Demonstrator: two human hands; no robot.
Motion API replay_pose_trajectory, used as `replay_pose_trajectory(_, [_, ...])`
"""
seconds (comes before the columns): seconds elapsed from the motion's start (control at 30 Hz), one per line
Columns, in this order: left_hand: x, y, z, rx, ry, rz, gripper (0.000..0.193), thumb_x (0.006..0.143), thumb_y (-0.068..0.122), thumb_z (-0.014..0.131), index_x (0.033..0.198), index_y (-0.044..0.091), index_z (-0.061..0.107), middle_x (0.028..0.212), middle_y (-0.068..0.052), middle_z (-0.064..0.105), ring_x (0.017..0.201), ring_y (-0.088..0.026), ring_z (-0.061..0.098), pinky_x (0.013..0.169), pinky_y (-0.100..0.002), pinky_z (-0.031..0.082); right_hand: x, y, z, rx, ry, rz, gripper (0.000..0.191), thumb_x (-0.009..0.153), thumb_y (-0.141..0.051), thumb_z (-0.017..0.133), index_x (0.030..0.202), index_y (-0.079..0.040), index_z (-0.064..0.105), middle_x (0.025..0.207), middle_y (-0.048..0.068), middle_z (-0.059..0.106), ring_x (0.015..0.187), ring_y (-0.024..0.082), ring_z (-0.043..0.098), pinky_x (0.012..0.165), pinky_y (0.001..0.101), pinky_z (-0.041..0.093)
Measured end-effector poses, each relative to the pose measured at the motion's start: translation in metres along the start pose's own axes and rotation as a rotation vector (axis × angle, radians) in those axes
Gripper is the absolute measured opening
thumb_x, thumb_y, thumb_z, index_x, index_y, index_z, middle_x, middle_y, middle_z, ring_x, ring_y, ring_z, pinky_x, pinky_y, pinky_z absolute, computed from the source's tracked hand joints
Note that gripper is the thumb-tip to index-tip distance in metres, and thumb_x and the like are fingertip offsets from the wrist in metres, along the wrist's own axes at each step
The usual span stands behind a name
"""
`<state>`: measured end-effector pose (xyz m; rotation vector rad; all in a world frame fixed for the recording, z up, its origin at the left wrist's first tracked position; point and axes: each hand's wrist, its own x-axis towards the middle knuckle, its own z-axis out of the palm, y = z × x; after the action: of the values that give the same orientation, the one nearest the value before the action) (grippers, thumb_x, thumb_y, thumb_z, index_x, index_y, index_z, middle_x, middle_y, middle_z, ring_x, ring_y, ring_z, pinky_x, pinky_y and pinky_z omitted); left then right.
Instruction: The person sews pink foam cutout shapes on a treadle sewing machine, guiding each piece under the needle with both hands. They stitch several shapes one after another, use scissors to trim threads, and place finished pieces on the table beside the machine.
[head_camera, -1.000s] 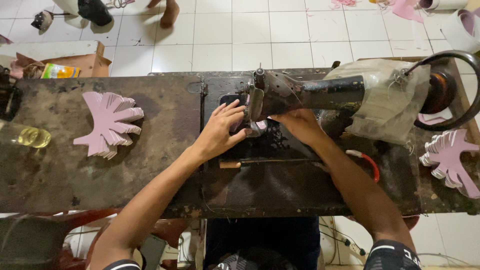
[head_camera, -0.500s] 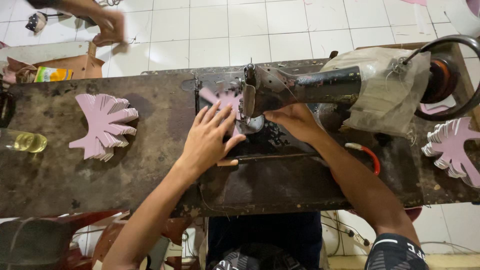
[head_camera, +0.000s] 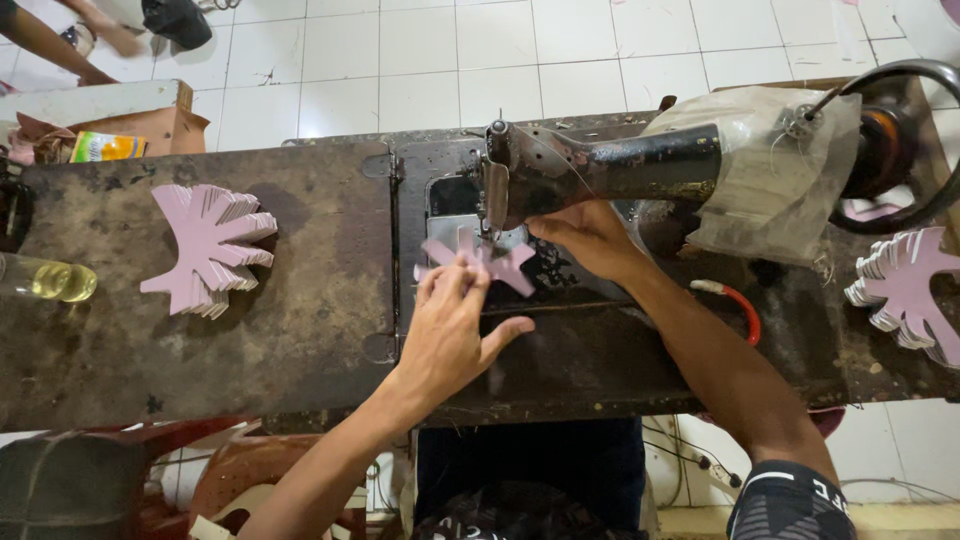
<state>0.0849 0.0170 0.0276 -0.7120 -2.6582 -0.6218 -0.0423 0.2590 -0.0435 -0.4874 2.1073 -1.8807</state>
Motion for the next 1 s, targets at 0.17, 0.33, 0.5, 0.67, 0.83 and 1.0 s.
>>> replay_pose_trajectory(0.17, [0.003, 0.009, -0.001, -0.052, -0.099, -0.022, 0.074, 0.09, 0.055, 0.07, 0.126, -0.009, 0.062, 0.111, -0.022, 0.061, 0.11, -0.039, 0.056, 0.101, -0.047, 0.042, -0.003, -0.005, 0.0, -0.123, 0.017, 0.135, 0.03, 0.099, -0.023, 0.073, 0.11, 0.003, 0.079, 0.088, 0.009, 0.068, 0.08, 0.011, 0.056, 0.068, 0.0297, 0.044])
replay_pose_trajectory(0.33, [0.004, 0.004, 0.005, 0.022, 0.03, 0.0, 0.039, 0.089, 0.024, 0.073, 0.121, 0.003, 0.066, 0.113, -0.013, 0.061, 0.117, -0.031, 0.06, 0.102, -0.045, 0.045, -0.002, -0.009, 0.001, -0.085, 0.002, 0.039, 0.032, 0.095, -0.029, 0.073, 0.109, -0.002, 0.079, 0.087, -0.001, 0.076, 0.078, 0.004, 0.064, 0.067, 0.0253, 0.051])
replay_pose_trajectory(0.5, [-0.001, -0.002, 0.007, -0.058, 0.04, -0.052, 0.037, 0.087, 0.017, 0.073, 0.121, 0.003, 0.066, 0.118, -0.017, 0.059, 0.11, -0.033, 0.059, 0.096, -0.044, 0.048, -0.002, -0.012, 0.0, -0.159, 0.016, 0.057, 0.031, 0.095, -0.029, 0.074, 0.109, -0.003, 0.08, 0.08, 0.001, 0.074, 0.073, 0.006, 0.061, 0.062, 0.0263, 0.048])
replay_pose_trajectory(0.67, [-0.001, -0.003, 0.009, -0.026, 0.06, -0.019, 0.039, 0.086, 0.017, 0.074, 0.12, 0.001, 0.065, 0.121, -0.018, 0.059, 0.114, -0.035, 0.06, 0.099, -0.045, 0.048, -0.002, -0.015, 0.0, -0.178, 0.021, 0.15, 0.031, 0.096, -0.027, 0.073, 0.113, -0.002, 0.082, 0.076, 0.005, 0.065, 0.071, 0.01, 0.055, 0.062, 0.0288, 0.043])
replay_pose_trajectory(0.83, [-0.001, -0.004, 0.012, -0.021, 0.069, -0.017, 0.04, 0.086, 0.017, 0.073, 0.121, 0.0, 0.065, 0.127, -0.02, 0.059, 0.12, -0.036, 0.059, 0.105, -0.046, 0.046, -0.001, -0.013, 0.001, -0.045, -0.011, 0.046, 0.031, 0.094, -0.023, 0.071, 0.113, 0.001, 0.077, 0.091, 0.002, 0.077, 0.084, 0.008, 0.067, 0.073, 0.0258, 0.052])
replay_pose_trajectory(1.0, [0.001, -0.005, 0.015, -0.037, 0.059, -0.025, 0.04, 0.087, 0.017, 0.073, 0.122, -0.001, 0.066, 0.127, -0.022, 0.06, 0.123, -0.038, 0.057, 0.106, -0.046, 0.045, -0.001, -0.008, 0.001, 0.035, -0.044, 0.009, 0.031, 0.096, -0.021, 0.071, 0.115, 0.003, 0.076, 0.098, 0.004, 0.076, 0.09, 0.008, 0.066, 0.079, 0.0258, 0.053])
